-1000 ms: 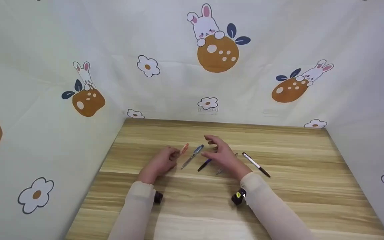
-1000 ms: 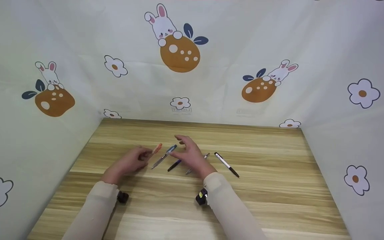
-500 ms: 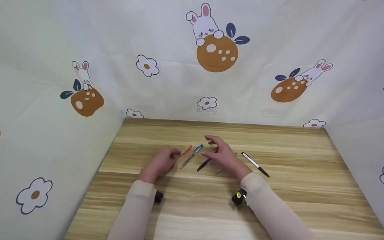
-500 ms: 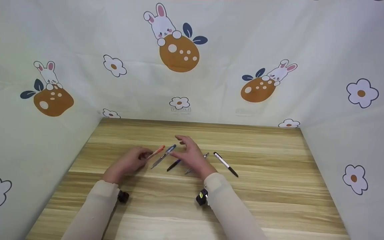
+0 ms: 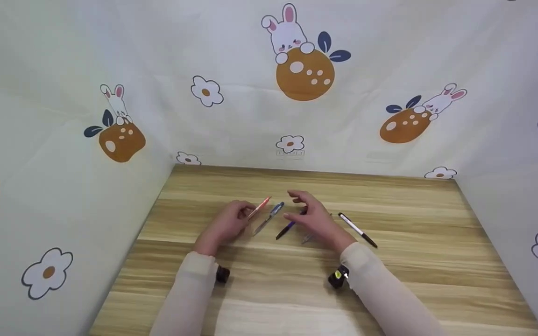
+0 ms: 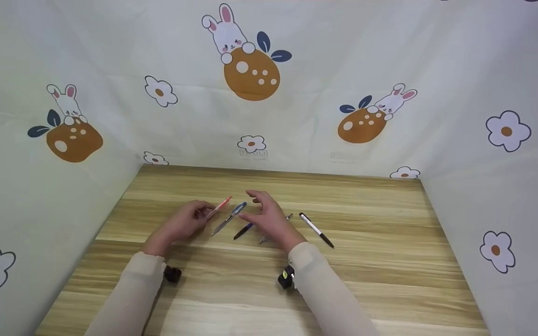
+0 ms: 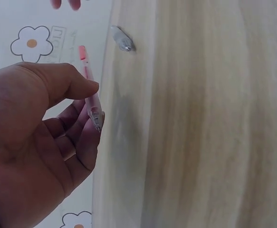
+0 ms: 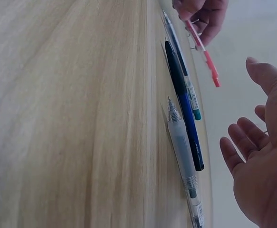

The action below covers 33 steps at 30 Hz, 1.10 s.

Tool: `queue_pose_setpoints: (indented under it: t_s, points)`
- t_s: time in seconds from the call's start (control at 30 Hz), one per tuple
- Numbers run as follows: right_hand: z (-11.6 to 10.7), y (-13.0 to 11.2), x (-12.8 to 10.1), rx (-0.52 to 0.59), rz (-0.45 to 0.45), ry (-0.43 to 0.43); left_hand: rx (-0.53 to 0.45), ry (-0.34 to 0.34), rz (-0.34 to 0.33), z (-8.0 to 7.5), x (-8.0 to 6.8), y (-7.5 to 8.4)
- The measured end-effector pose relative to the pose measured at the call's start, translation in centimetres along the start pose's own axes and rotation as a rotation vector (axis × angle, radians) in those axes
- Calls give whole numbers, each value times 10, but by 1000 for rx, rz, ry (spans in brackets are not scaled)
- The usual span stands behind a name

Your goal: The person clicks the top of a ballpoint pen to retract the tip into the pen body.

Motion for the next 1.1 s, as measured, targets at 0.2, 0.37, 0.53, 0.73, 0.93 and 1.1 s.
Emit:
queue_pose_setpoints:
  t_s: [0.2, 0.37, 0.53, 0.73, 0.93, 1.1]
  points:
    - [-2, -2, 0, 11, -26, 30, -54, 7, 5, 0, 1, 8]
    - [-3, -3, -1, 62, -5, 76, -91, 3, 21, 5, 2, 13]
    - [-4, -5, -2, 63, -4, 105, -141, -18, 25, 12, 2, 17]
    - [-8, -9, 0, 83, -15, 158, -229, -40, 26, 19, 4, 26]
    - [-13, -10, 0, 75, -3, 177, -274, -66, 49, 26, 4, 33]
    - [-16, -10, -1, 96, 11, 207, -292, -63, 82, 32, 6, 39]
Point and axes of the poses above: each hand's wrist, its own x-axis towards the middle knuckle, its own z-axis out of the palm, y = z × x, the point moved 1 cm from there along x, towards the middle knuckle, and after that the axes turned 10 degrees about -z, right-handed, at the moved point
